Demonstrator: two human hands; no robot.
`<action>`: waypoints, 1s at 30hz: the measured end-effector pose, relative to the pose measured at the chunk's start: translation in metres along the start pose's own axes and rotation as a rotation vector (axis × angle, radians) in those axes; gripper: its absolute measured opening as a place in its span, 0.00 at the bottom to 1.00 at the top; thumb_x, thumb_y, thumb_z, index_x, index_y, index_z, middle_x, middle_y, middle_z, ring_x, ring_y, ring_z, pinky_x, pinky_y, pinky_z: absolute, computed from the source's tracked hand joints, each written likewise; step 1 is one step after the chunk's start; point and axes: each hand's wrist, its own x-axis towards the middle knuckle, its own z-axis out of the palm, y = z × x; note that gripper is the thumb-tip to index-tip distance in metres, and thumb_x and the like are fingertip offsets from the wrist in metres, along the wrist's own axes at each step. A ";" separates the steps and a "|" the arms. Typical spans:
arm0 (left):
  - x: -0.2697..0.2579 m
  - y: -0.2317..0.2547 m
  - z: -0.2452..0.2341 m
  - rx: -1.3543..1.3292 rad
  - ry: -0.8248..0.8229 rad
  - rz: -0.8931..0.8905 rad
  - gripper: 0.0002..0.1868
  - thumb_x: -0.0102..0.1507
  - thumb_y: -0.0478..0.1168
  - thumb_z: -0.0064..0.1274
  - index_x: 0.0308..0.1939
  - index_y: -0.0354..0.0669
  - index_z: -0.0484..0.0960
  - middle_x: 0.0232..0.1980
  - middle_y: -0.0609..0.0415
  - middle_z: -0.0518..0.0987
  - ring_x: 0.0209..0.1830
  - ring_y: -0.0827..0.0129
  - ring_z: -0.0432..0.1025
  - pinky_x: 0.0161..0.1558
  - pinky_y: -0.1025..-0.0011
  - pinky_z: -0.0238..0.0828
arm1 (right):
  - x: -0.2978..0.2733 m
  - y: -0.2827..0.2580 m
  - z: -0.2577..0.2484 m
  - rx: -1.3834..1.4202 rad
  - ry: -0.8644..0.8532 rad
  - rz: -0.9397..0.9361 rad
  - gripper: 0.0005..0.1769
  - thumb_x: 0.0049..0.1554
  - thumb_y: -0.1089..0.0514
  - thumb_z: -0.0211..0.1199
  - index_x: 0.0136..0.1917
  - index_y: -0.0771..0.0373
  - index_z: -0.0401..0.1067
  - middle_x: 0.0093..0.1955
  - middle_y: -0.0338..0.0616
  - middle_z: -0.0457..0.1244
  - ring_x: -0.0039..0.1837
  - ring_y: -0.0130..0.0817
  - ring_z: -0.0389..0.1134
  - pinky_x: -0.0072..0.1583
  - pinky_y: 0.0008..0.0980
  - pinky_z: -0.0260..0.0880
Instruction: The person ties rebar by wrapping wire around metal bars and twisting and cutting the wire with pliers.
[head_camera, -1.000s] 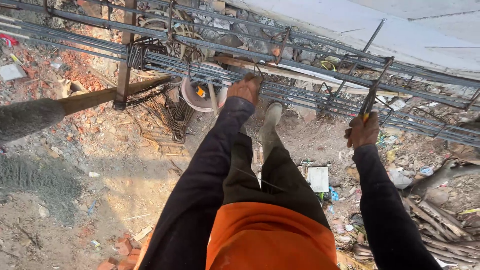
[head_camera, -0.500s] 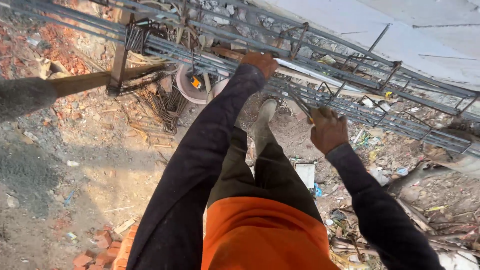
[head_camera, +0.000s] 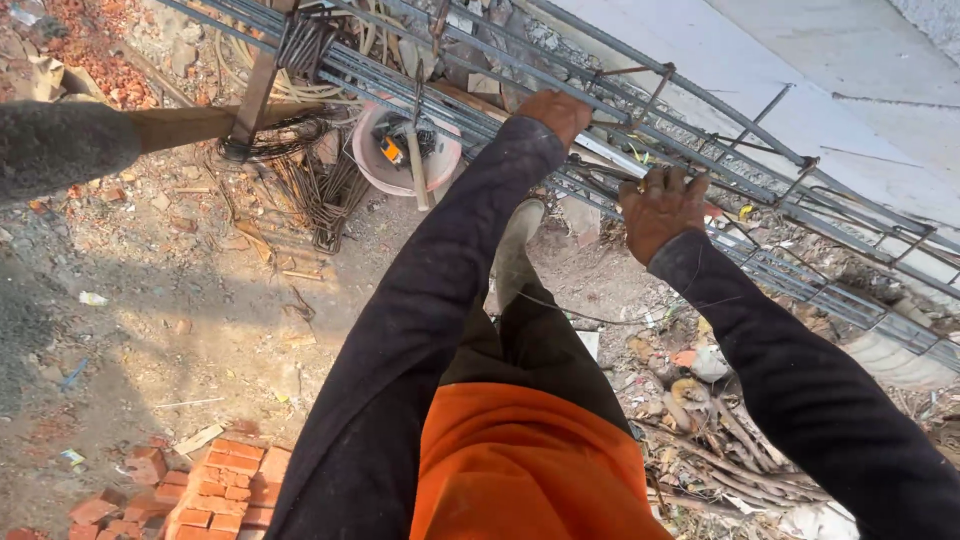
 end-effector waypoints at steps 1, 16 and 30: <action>0.003 -0.001 0.005 -0.007 -0.001 -0.004 0.11 0.58 0.33 0.56 0.45 0.47 0.84 0.46 0.44 0.83 0.48 0.50 0.78 0.47 0.54 0.76 | 0.000 -0.002 -0.004 -0.003 -0.005 -0.004 0.23 0.61 0.56 0.52 0.69 0.54 0.67 0.73 0.62 0.58 0.74 0.61 0.56 0.71 0.74 0.46; -0.003 -0.017 -0.036 -0.436 -0.199 -0.055 0.16 0.60 0.39 0.57 0.52 0.53 0.83 0.45 0.47 0.84 0.48 0.57 0.79 0.54 0.63 0.74 | 0.001 -0.011 -0.065 0.061 -0.175 -0.008 0.25 0.63 0.59 0.48 0.73 0.57 0.58 0.77 0.69 0.50 0.74 0.69 0.56 0.70 0.70 0.52; -0.077 0.005 0.001 -0.217 0.183 -0.123 0.23 0.58 0.36 0.60 0.59 0.51 0.83 0.59 0.53 0.82 0.67 0.50 0.65 0.62 0.39 0.59 | 0.005 0.014 -0.062 -0.068 -0.135 -0.179 0.23 0.71 0.41 0.41 0.65 0.59 0.61 0.41 0.46 0.69 0.37 0.40 0.72 0.37 0.43 0.70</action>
